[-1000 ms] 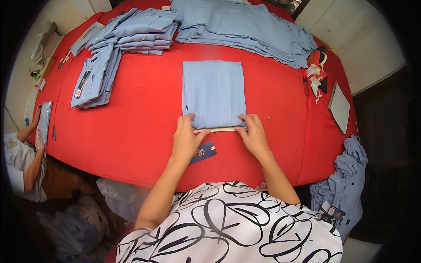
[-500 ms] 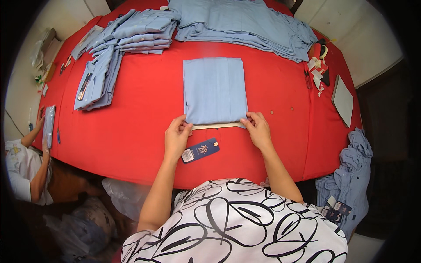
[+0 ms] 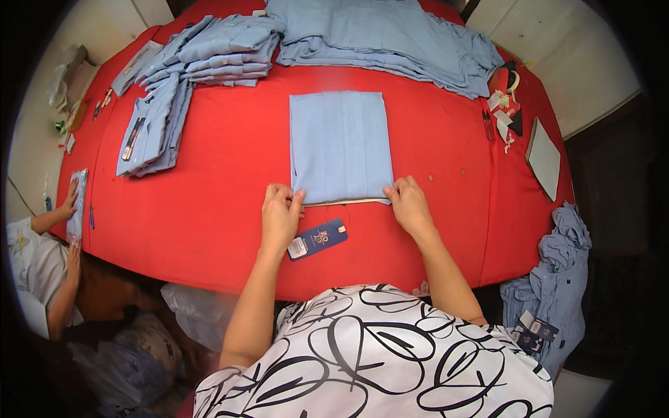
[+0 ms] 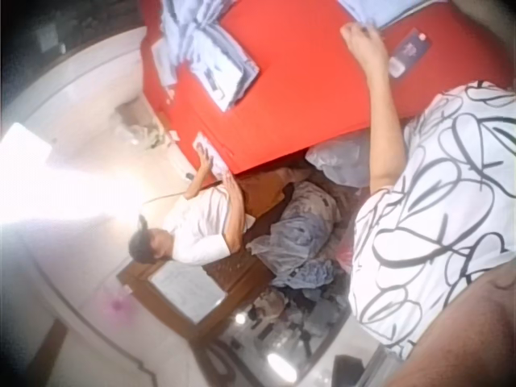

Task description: The person folds light-blue shirts by spreading them out on a table, placing a cardboard template on the back, and folding the fabric and sleeves around it before stacking the finished shirts.

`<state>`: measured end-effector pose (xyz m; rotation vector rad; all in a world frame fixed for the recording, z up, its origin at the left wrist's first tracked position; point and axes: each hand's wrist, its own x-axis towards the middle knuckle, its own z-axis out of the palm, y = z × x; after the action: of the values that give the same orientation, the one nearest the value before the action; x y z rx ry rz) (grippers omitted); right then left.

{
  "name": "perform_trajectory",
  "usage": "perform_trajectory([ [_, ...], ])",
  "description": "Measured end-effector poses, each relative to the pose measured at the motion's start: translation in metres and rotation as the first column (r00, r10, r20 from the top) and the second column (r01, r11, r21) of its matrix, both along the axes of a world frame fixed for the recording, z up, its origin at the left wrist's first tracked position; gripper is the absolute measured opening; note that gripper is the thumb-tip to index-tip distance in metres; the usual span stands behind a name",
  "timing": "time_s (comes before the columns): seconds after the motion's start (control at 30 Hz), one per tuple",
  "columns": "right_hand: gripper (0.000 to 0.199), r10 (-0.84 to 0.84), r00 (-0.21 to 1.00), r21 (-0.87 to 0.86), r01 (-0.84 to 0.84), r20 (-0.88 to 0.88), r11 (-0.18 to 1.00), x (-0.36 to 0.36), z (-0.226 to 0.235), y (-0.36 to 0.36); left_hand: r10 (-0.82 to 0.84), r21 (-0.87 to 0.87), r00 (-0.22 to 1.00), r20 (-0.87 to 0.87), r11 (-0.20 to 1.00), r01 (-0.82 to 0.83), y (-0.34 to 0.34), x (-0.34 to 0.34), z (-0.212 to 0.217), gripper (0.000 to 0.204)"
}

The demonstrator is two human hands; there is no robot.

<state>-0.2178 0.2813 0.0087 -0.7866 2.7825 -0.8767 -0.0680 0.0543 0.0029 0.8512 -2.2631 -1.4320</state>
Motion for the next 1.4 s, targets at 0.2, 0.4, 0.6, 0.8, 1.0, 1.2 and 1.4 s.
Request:
perform_trajectory([
  [0.2, 0.03, -0.152, 0.987, -0.001, 0.152, -0.045, 0.988, 0.012, 0.013, -0.01, 0.057, -0.442, 0.968, 0.243, 0.895, 0.058, -0.002, 0.005, 0.013, 0.032],
  [0.4, 0.033, -0.076, 0.997, 0.013, 0.076, 0.011, 0.997, 0.001, 0.006, 0.001, 0.01, -0.407, 0.972, 0.235, 0.909, 0.089, -0.003, 0.013, 0.015, 0.031],
  [0.6, 0.015, -0.013, 0.906, -0.355, 0.18, 0.424, 0.918, 0.011, 0.014, -0.001, -0.011, -0.02, 0.998, 0.058, 1.0, 0.012, -0.004, 0.023, 0.015, 0.024],
  [0.8, 0.029, 0.411, 0.738, -0.745, 0.185, 0.536, 0.641, 0.002, 0.084, 0.019, -0.199, 0.404, 0.935, -0.292, 0.861, 0.309, -0.027, 0.045, 0.076, 0.032],
  [1.0, 0.021, 0.324, 0.907, -0.721, -0.034, 0.268, 0.692, -0.001, 0.182, 0.018, -0.168, 0.311, 0.819, -0.548, 0.868, 0.387, -0.032, 0.051, 0.187, 0.023],
  [1.2, 0.012, 0.41, 0.868, -0.736, -0.079, 0.281, 0.672, -0.045, 0.116, -0.038, -0.088, -0.049, 0.949, -0.302, 0.996, 0.077, -0.082, 0.002, 0.113, 0.022],
  [1.4, 0.023, 0.219, 0.914, -0.741, 0.117, 0.34, 0.662, -0.071, -0.008, -0.072, 0.023, 0.024, 0.981, -0.191, 1.0, -0.019, -0.092, -0.057, 0.002, 0.021],
])
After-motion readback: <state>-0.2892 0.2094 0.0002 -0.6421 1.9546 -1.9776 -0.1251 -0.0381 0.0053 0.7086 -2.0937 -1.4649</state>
